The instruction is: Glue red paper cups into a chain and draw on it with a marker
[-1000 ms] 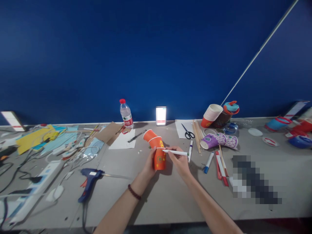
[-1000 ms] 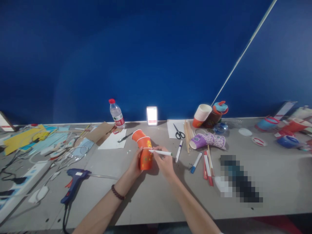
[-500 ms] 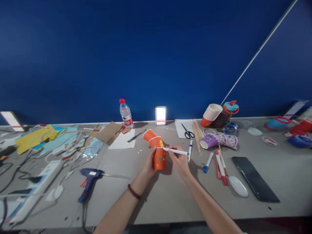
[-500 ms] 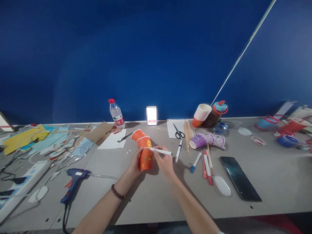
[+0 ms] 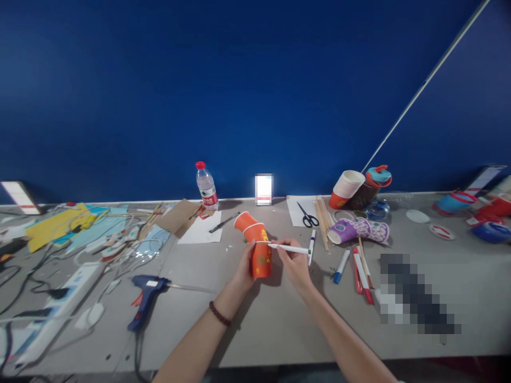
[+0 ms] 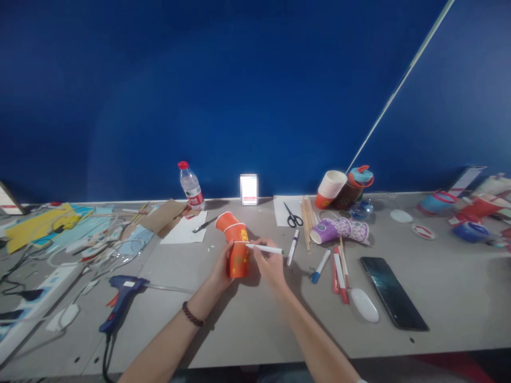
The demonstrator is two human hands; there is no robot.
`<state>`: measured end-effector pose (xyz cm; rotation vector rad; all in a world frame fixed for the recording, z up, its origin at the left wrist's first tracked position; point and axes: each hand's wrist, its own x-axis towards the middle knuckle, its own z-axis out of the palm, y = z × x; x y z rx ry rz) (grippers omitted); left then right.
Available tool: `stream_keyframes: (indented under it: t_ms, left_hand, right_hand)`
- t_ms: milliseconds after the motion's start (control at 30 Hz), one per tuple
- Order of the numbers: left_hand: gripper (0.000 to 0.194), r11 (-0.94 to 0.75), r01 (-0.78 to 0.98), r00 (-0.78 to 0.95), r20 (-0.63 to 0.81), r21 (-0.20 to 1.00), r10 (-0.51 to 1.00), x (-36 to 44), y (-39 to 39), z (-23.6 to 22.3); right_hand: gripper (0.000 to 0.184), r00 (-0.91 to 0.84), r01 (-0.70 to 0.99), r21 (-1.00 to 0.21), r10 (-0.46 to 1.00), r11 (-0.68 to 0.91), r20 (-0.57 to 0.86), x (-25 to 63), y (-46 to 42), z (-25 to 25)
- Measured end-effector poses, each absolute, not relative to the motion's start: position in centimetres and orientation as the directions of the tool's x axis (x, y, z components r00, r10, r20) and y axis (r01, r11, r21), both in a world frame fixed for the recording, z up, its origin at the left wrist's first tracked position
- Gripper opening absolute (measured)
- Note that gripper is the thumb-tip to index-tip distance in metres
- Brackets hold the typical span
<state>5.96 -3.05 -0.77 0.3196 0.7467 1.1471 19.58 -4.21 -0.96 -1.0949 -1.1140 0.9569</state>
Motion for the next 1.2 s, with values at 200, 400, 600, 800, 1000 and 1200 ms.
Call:
stream_keyframes:
  t_ms: [200,400,600,800,1000,1200]
  left_hand:
    - [0.032,0.396,-0.711,0.194,-0.380,0.581,0.905,6.05,-3.01,-0.79]
    - [0.034,0.405,-0.707,0.216,-0.369,0.579,0.904,6.07,-3.05,-0.46]
    - [0.034,0.405,-0.700,0.221,-0.360,0.589,0.906,6.05,-3.03,-0.38]
    - [0.037,0.400,-0.702,0.229,-0.346,0.589,0.910,5.97,-2.92,-0.83]
    - [0.040,0.416,-0.714,0.250,-0.349,0.564,0.903,5.74,-2.86,-0.89]
    - [0.041,0.464,-0.717,0.277,-0.399,0.520,0.874,5.54,-2.85,-0.45]
  right_hand:
    - [0.020,0.211,-0.044,-0.980,0.960,0.196,0.183,19.68,-4.20,-0.91]
    - [0.014,0.189,-0.095,-0.974,0.964,0.208,0.187,19.63,-4.20,-0.67]
    - [0.016,0.191,-0.160,-0.968,0.968,0.193,0.162,19.44,-4.41,-0.40]
    - [0.020,0.213,-0.293,-0.947,0.974,0.134,0.072,19.59,-4.52,-0.24]
    - [0.020,0.233,-0.282,-0.949,0.970,0.139,0.073,19.65,-4.42,-0.10]
    - [0.022,0.232,-0.297,-0.946,0.971,0.132,0.063,19.69,-4.30,-0.47]
